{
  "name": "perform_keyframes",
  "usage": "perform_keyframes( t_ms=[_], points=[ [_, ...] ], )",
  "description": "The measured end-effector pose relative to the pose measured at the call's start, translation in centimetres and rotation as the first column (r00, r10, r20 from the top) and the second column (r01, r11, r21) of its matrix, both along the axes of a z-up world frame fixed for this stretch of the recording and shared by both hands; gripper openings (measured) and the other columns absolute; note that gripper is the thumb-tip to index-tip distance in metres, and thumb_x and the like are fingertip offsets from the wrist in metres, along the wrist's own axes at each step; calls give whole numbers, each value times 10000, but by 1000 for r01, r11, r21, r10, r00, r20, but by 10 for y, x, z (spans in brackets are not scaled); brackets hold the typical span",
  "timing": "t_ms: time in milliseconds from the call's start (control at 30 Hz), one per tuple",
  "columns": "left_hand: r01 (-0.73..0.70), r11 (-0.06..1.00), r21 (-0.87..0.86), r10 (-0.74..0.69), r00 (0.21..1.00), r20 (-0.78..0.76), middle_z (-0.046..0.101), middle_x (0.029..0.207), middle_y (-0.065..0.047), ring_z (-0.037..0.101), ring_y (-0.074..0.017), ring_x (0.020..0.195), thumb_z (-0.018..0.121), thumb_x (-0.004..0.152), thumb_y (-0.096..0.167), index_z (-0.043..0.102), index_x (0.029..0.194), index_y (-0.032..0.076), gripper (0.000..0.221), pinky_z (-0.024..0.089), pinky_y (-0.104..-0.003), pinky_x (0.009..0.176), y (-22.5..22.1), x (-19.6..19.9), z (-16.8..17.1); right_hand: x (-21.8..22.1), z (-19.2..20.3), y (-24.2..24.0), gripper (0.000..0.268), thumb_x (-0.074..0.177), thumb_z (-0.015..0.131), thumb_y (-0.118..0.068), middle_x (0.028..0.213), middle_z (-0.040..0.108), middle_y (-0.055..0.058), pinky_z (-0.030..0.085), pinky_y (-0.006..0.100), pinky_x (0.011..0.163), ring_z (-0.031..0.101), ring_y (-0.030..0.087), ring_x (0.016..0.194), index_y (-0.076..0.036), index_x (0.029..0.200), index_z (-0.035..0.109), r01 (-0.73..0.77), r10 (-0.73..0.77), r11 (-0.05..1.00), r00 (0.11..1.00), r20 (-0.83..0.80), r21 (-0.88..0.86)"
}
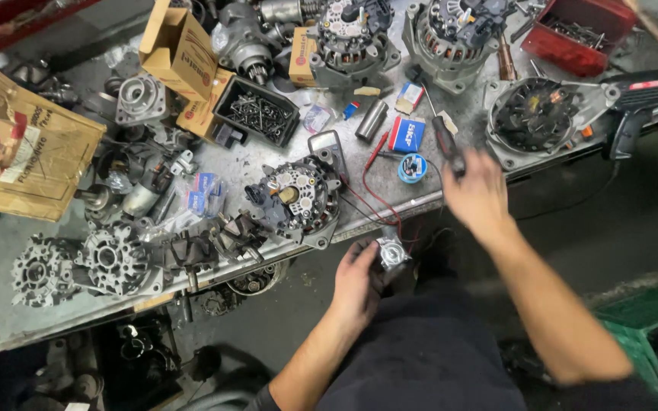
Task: Repairing and testing automotive alternators at a workbench.
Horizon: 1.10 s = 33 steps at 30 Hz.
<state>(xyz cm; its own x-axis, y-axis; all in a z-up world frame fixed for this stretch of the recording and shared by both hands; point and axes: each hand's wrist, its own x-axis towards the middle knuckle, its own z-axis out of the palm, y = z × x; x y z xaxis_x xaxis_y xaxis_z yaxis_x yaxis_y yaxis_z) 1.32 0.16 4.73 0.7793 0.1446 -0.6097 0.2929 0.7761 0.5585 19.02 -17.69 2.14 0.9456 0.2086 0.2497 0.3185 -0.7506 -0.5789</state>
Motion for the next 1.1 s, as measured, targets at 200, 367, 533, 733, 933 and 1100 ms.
perform_keyframes(
  t_ms=[200, 367, 533, 733, 933, 1100],
  points=[
    [45, 982, -184, -53, 998, -36, 582, 872, -21, 482, -127, 619, 634, 929, 198, 534, 1118, 113, 230, 362, -290, 530, 5, -12, -8, 103, -114, -2, 432, 970, 666, -354, 988, 684, 264, 570, 511, 796, 691, 423, 935, 47, 1125, 625, 21, -10, 913, 1000, 28, -408],
    [166, 904, -395, -140, 986, 96, 587, 867, -82, 452, -135, 584, 548, 1032, 378, 558, 1087, -48, 429, 364, -283, 496, 13, -30, -57, 104, -106, -4, 523, 922, 686, -411, 969, 686, 225, 566, 475, 734, 688, 370, 909, 83, 1073, 605, 60, 36, 876, 981, 189, -479],
    [122, 975, -184, -134, 989, -57, 683, 1110, -92, 710, -279, 849, 398, 1006, 283, 567, 1158, 100, 291, 584, -420, 747, 12, -10, 20, 61, -2, -19, 229, 970, 792, -149, 1000, 655, 162, 510, 452, 916, 633, 336, 986, -22, 1009, 606, 80, -107, 992, 947, 302, 100],
    [35, 985, -167, -20, 996, 89, 586, 1415, -181, 620, -343, 1270, 376, 1031, 181, 518, 1424, -1, 455, 525, -514, 1057, 4, -2, -4, -26, 111, -16, 180, 896, 598, -127, 948, 645, 186, 458, 390, 759, 579, 271, 756, -34, 1046, 562, -109, 186, 192, 980, 73, 975],
    [136, 894, -428, -30, 969, 245, 501, 1526, -244, 516, -389, 1394, 399, 910, 209, 427, 1508, -35, 647, 427, -521, 1161, -5, 8, 7, -88, 115, -17, 275, 987, 672, -270, 626, 568, 138, 452, 340, 552, 510, 192, 496, -24, 912, 577, -22, 638, -245, 749, 178, 969],
    [183, 899, -398, -68, 956, 286, 552, 1477, -251, 565, -375, 1339, 397, 947, 215, 435, 1504, -51, 618, 458, -501, 1136, -13, 8, -1, -110, 117, -8, 292, 990, 698, -270, 591, 537, 92, 424, 349, 582, 486, 171, 498, -32, 869, 581, -88, 638, -184, 747, 187, 979]
  ],
)
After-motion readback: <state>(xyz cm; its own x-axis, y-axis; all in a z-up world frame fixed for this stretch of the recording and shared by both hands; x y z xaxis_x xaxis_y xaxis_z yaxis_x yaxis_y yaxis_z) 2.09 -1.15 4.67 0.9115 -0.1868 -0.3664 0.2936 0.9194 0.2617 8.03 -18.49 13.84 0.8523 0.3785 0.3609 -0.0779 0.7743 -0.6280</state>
